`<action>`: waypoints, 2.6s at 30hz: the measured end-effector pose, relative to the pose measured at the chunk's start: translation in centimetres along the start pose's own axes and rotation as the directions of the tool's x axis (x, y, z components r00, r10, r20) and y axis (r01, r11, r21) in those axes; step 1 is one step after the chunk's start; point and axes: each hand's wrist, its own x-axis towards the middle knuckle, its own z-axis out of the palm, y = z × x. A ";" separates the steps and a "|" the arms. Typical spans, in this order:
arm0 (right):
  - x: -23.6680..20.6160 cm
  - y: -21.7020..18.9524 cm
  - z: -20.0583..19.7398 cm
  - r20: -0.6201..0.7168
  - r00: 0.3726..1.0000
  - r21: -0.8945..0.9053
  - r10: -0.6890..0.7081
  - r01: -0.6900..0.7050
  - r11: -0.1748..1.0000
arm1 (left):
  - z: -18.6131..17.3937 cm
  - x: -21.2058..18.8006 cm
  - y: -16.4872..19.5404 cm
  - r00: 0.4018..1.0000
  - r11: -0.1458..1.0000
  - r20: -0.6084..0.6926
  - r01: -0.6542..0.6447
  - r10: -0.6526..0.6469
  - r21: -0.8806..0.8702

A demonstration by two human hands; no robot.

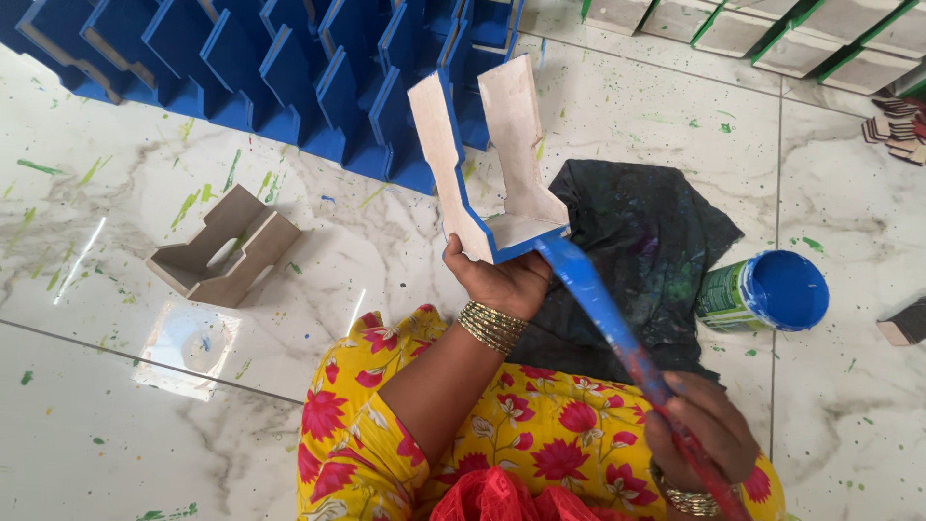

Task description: The person sits on the floor and paints the edges of small wooden organizer pieces with blue paint using a brush, dipping the brush into a paint can and rotating each piece to coat its sides, working on one piece at a time with several finished blue pieces nearby.

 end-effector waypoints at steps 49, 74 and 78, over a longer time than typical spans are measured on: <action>-0.1 -0.9 0.1 0.025 0.996 0.131 -0.080 0.077 0.988 | -0.5 0.0 -0.1 0.996 0.999 0.086 -0.033 0.032 0.019; 1.3 -2.0 -0.7 0.072 0.997 0.093 -0.038 0.031 0.995 | 0.4 -0.7 0.2 0.992 0.998 0.118 0.052 -0.055 0.026; 0.8 -2.6 -0.3 0.122 0.992 0.070 -0.007 -0.002 0.998 | 0.2 -0.6 0.2 0.995 0.996 0.090 0.043 -0.049 0.072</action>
